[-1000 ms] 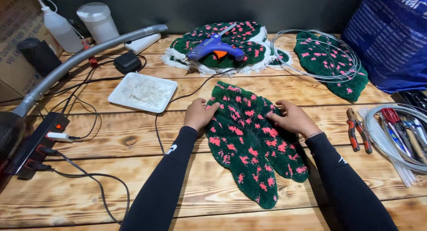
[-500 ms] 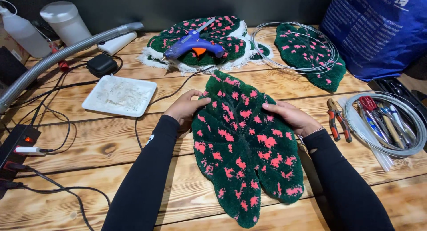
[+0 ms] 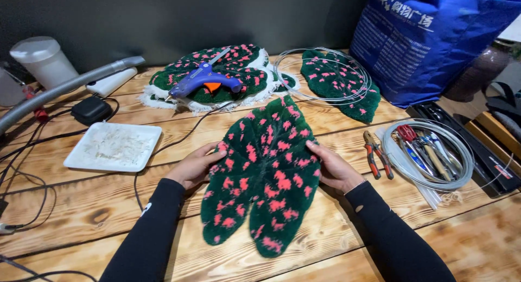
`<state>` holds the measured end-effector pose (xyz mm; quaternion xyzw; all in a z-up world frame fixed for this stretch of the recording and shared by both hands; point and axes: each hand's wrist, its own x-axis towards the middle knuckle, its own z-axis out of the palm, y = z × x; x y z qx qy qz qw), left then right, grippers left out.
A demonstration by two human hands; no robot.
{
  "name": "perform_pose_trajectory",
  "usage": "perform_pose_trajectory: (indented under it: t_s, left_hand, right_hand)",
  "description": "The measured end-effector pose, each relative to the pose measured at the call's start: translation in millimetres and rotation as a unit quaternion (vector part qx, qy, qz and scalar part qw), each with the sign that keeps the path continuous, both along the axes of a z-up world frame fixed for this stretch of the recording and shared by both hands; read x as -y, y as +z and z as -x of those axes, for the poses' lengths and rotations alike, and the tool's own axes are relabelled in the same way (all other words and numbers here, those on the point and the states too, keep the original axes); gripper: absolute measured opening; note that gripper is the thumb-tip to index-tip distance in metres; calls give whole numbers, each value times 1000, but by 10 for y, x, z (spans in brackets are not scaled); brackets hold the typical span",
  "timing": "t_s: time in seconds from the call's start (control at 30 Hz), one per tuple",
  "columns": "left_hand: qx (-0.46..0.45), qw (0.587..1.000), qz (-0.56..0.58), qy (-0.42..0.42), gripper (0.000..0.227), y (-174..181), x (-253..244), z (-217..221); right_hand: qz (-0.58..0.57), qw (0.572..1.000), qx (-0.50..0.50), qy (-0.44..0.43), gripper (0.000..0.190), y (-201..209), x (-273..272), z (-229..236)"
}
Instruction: Making a decorative rug leaf by attaching a wire frame to a fabric leaf using pliers and glue.
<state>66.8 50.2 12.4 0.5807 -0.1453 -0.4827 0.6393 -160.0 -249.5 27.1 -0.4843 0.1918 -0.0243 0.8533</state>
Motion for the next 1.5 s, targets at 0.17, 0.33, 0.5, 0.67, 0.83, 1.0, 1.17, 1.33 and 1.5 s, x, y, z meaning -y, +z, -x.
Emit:
perform_pose_trajectory:
  t_s: [0.17,0.33,0.5,0.67,0.83,1.0,1.17,1.33,1.5]
  left_hand:
    - [56,997,-19,-42,47,-39,-41,-350]
    - [93,989,-62,-100,47,-11,1,-573]
    - [50,978,-102,-176,49,-24,103,-721]
    - [192,930,-164,-268,52,-30,382,-862]
    - [416,822,-255,-295,61,301,649,-501]
    - [386,915,-95,-72,67,193,975,-441]
    - [263,963,43,36,71,412,1521,-336]
    - [53,988,117,84,83,1152,1734,-58]
    - [-80,931,295,198,49,1077,1774,-394]
  right_hand:
    - [100,987,-81,100,38,-5,201,103]
    - [292,932,-153,147,51,24,673,-113]
    - [643,761,-20,-86,52,-225,1677,-759]
    - [825,557,-13,-90,52,-110,1789,-1093]
    - [865,494,-71,-40,34,-117,1771,-1232]
    - [824,558,43,-87,30,294,1471,-907]
    - [839,479,126,-224,25,681,1194,-626]
    - [813,447,180,-327,21,898,660,-274]
    - [845,397,294,-206,13,667,116,-44]
